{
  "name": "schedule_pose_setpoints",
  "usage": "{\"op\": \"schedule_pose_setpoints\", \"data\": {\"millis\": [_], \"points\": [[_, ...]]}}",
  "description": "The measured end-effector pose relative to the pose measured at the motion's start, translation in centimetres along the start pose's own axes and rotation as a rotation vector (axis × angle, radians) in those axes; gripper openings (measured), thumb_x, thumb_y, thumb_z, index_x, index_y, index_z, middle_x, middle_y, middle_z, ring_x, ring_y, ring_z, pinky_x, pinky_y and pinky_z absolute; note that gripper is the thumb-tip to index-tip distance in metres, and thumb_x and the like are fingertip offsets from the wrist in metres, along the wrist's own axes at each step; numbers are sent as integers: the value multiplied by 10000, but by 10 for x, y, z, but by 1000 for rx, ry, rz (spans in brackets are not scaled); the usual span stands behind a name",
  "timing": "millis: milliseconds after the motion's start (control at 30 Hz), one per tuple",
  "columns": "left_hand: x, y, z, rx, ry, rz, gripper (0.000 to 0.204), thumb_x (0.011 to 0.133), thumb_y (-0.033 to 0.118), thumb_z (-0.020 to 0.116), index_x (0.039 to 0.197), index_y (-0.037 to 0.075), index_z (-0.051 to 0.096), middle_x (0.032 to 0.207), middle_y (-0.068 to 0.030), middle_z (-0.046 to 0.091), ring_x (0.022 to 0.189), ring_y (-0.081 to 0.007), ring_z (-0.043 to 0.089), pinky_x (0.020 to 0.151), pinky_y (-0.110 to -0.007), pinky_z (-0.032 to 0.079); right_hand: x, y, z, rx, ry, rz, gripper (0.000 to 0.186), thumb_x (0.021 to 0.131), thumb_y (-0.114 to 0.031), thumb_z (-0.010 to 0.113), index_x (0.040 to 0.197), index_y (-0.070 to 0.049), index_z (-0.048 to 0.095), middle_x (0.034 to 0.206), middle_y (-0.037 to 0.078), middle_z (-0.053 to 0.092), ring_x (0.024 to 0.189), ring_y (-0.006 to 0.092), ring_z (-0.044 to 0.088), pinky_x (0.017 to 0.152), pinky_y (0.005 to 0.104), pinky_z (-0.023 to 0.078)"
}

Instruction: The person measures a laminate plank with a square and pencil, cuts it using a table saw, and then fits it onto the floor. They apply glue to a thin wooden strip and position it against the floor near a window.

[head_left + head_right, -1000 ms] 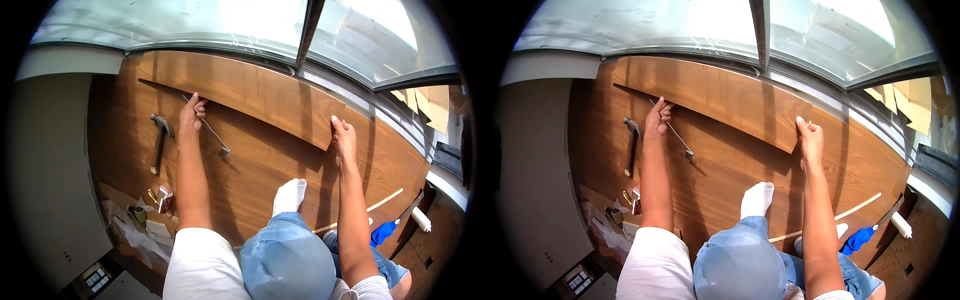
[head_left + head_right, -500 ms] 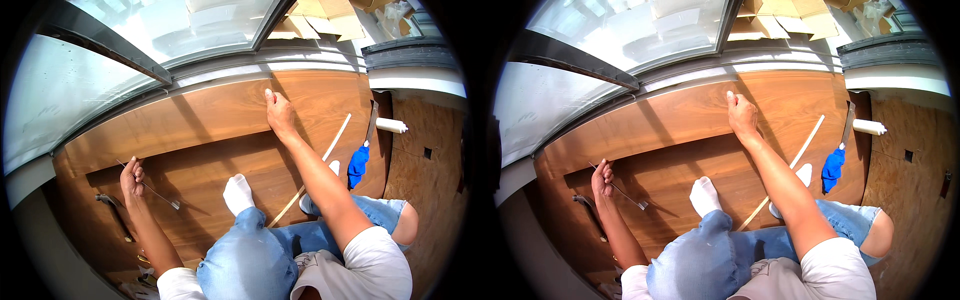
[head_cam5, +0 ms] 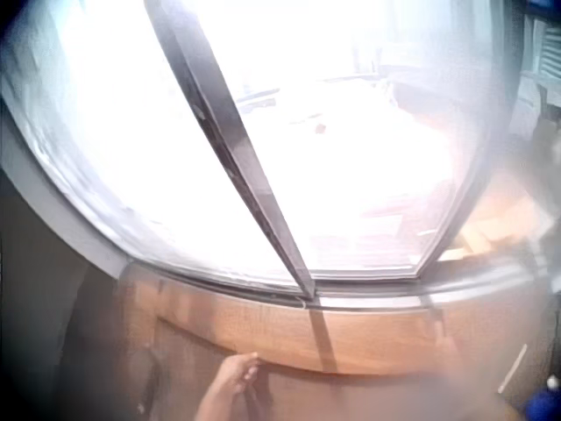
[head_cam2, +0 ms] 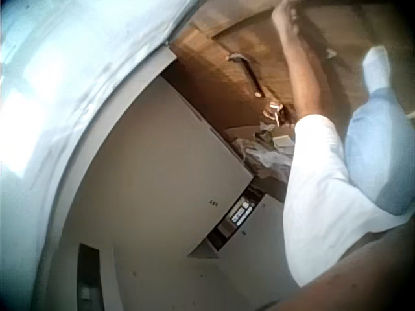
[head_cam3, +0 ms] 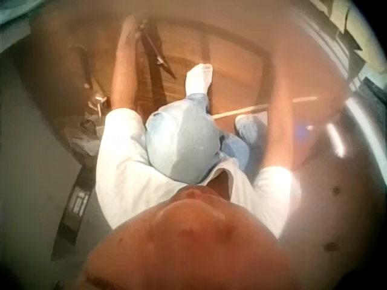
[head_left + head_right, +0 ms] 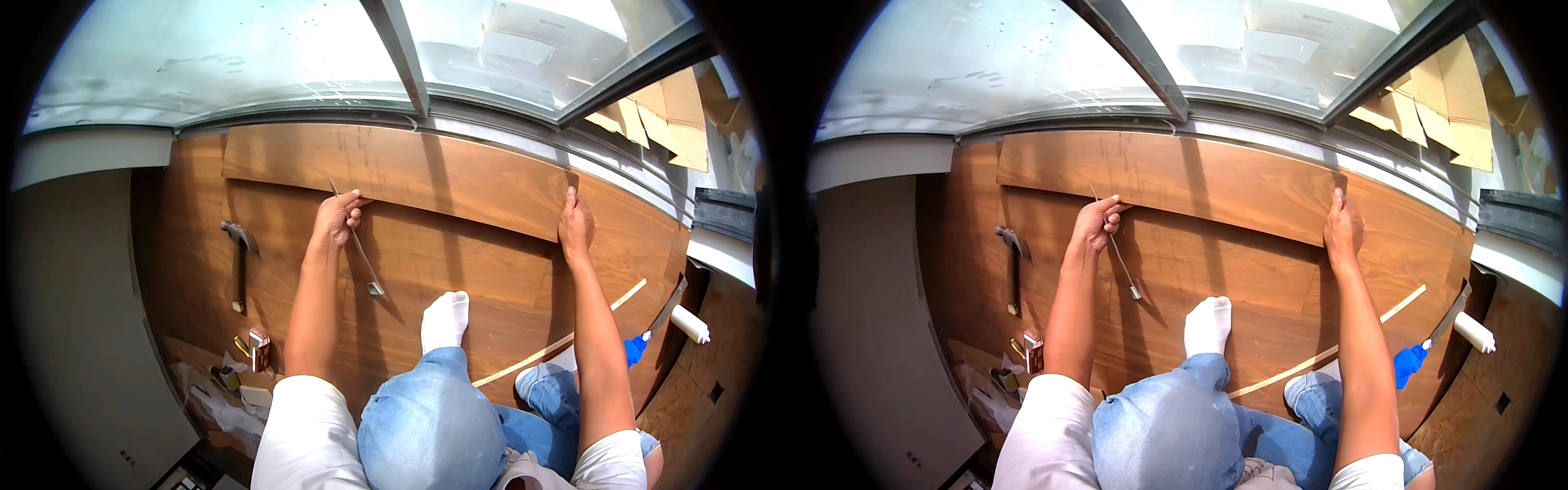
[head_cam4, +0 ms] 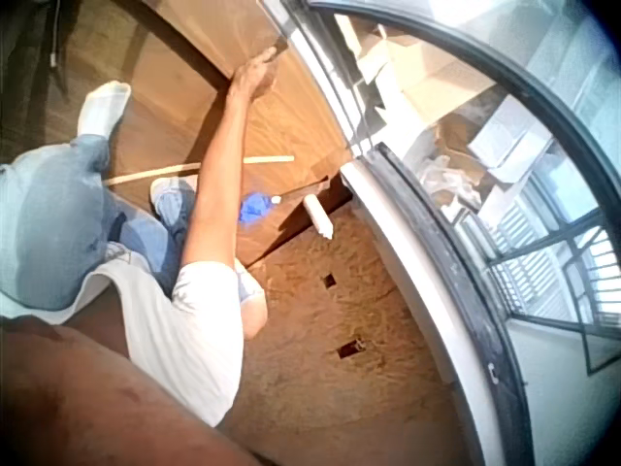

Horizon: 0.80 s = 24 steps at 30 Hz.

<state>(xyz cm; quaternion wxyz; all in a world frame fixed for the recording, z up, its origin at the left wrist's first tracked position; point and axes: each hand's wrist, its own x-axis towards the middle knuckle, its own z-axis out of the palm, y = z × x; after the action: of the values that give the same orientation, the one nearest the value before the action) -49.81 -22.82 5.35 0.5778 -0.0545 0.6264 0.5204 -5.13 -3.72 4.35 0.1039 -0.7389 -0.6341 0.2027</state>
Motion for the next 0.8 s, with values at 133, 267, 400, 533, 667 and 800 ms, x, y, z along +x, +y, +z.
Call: {"op": "schedule_pose_setpoints", "data": {"millis": [133,267,400,533,667,800], "points": [[-23,12,-7,249,68,10,240,1018,200,595,1062,-35,579,858,-153,727,553,-103,596,437,-219,498,10,-9,-9,5,-145,-107,595,1051,-516,433,957,6,701,941,287,702,950,479,658,836,546,493],[-63,17,-11,539,144,24,334,1029,307,593,966,-18,553,743,-108,670,541,-150,620,447,-293,529,26,-4,-26,-188,-246,-296,571,1063,-455,434,929,32,700,913,305,687,919,495,656,808,551,500],[-114,24,-19,926,259,-40,404,976,351,688,872,-8,535,689,-97,621,493,-178,596,431,-324,500,50,10,-48,-330,-328,-595,478,1042,-385,494,852,8,689,823,286,685,818,476,678,748,547,529],[-183,43,-31,1015,401,115,498,841,273,856,1063,-26,526,740,-77,592,519,-141,542,447,-313,451,76,6,-80,-474,-541,-963,438,1030,-375,516,835,-12,661,738,263,676,734,450,683,683,523,546],[-259,1,-104,914,623,447,280,971,275,690,1062,18,626,816,-26,595,676,-130,550,620,-308,472,56,-34,-99,-228,-596,-1116,382,1026,-330,548,820,-17,619,712,250,656,719,442,668,650,515,531],[-306,-19,-122,864,703,361,308,1008,336,612,1018,31,657,778,-49,623,715,-162,589,677,-338,485,31,-51,-96,7,-691,-1093,366,1015,-302,580,798,-7,593,708,245,640,700,443,650,629,512,507]]}}
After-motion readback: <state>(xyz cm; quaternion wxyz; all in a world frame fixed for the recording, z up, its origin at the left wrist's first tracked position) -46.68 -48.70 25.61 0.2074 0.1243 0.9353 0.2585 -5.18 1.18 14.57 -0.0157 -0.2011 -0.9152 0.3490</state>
